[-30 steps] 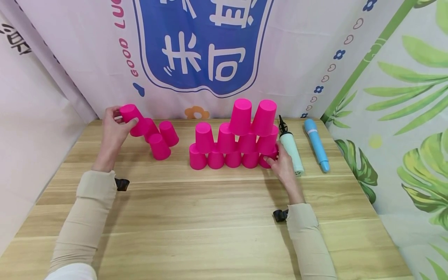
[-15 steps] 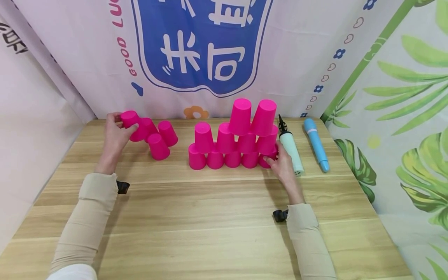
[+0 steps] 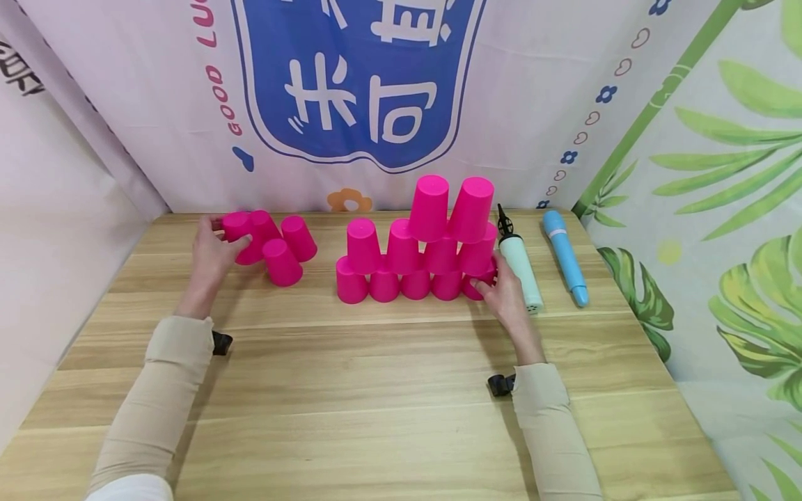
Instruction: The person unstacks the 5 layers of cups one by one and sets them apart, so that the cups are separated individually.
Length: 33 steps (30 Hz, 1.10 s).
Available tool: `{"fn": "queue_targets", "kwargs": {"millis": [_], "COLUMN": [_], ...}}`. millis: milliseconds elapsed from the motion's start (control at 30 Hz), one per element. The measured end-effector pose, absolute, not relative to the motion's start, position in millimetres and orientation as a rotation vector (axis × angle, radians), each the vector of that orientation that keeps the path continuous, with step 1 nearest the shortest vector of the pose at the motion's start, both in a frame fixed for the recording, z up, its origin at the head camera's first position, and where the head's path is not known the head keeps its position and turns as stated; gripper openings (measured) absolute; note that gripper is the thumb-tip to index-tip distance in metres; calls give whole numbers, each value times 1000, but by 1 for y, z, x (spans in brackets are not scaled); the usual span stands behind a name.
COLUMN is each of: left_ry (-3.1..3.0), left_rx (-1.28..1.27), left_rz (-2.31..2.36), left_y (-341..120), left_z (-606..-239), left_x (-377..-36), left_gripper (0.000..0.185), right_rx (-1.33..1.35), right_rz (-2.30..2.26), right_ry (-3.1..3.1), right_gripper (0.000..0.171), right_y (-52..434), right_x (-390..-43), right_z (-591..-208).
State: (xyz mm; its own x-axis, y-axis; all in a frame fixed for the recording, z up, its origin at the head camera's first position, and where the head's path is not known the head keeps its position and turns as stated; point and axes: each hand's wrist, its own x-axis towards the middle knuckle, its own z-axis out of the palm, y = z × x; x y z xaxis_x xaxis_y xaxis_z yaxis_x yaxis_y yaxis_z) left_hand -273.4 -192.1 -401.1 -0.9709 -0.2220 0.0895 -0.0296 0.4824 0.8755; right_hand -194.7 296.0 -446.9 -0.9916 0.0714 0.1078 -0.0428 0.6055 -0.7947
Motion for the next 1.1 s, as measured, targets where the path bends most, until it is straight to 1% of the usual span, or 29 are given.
{"fn": "queue_targets", "kwargs": {"millis": [667, 1100], "left_ry": [-2517, -2540], "left_rx": [214, 251], "left_rz": [-1400, -1369], "left_y": [-196, -193], "left_z": [-430, -435], "left_x": [-273, -270], "left_gripper": [58, 59], "right_rx": [-32, -25], "right_rz": [1340, 1332], "right_ry": [-2699, -2715], "right_gripper": [65, 64], "right_y": [296, 295], "right_x": [-195, -194], "right_z": [-448, -445]}}
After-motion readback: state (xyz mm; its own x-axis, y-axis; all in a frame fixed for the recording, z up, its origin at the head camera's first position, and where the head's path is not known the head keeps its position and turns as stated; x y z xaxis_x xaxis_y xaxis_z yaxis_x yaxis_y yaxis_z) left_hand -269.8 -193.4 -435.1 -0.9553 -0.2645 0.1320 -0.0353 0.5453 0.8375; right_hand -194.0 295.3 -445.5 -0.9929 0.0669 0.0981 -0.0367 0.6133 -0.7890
